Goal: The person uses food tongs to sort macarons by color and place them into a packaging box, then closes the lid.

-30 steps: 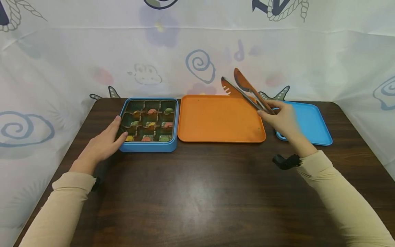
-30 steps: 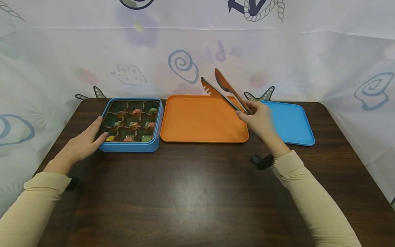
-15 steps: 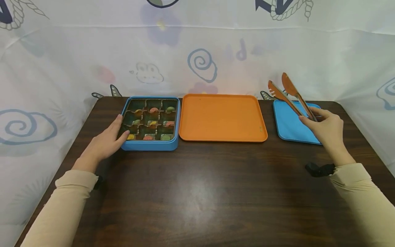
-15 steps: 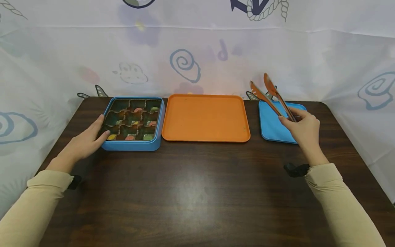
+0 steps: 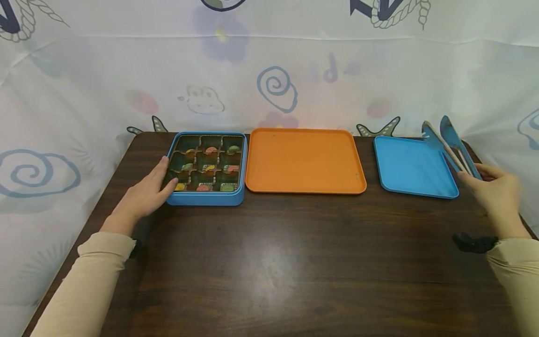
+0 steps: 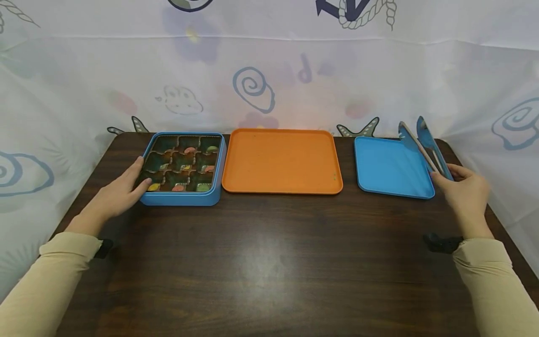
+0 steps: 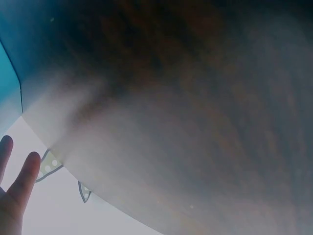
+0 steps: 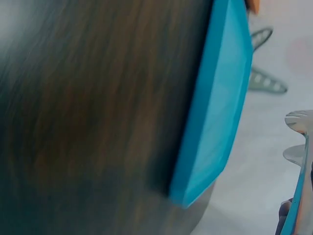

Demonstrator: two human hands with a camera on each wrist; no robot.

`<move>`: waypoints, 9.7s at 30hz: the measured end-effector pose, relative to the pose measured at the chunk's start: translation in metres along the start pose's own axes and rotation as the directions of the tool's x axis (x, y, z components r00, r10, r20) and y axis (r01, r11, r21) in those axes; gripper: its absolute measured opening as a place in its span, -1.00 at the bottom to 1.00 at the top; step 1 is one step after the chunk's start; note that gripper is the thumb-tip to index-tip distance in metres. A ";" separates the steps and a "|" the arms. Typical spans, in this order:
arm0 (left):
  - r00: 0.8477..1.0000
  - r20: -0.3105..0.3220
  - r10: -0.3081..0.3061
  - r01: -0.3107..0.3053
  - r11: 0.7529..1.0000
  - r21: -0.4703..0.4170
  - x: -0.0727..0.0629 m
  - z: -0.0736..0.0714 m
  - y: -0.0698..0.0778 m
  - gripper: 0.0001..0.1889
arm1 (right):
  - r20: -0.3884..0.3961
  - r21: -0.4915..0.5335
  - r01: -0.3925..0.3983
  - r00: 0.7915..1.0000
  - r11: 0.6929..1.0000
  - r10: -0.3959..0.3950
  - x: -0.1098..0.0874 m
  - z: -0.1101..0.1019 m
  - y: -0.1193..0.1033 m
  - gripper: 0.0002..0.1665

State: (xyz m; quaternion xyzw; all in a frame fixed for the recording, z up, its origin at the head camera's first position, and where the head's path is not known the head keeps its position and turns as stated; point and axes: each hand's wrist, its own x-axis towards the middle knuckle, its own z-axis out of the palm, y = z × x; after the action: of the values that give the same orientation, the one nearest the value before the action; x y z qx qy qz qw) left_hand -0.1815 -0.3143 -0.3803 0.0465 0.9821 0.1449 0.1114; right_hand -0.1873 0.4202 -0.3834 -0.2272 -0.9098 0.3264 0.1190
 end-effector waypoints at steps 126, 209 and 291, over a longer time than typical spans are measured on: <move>0.693 -0.036 0.720 -0.628 0.627 0.460 0.044 0.092 0.355 -0.56 | 0.396 -0.365 0.494 0.849 0.789 -0.349 -0.020 0.012 0.014 -0.52; 0.451 -0.556 0.699 -0.745 0.637 0.197 0.082 0.082 0.361 -0.78 | -0.173 -0.096 0.813 0.554 0.574 -0.814 -0.048 -0.005 -0.068 -0.71; 0.949 -0.288 -0.126 -0.191 0.499 -0.845 0.042 -0.027 0.182 -0.56 | 0.216 0.701 0.194 0.859 0.686 -0.464 -0.117 0.128 -0.225 -0.47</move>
State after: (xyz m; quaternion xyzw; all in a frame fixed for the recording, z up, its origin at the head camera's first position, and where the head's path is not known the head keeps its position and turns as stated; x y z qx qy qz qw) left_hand -0.2178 -0.1435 -0.3099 -0.0202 0.7801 0.6240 -0.0400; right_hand -0.2084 0.1400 -0.3432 0.0674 -0.7666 0.6346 0.0716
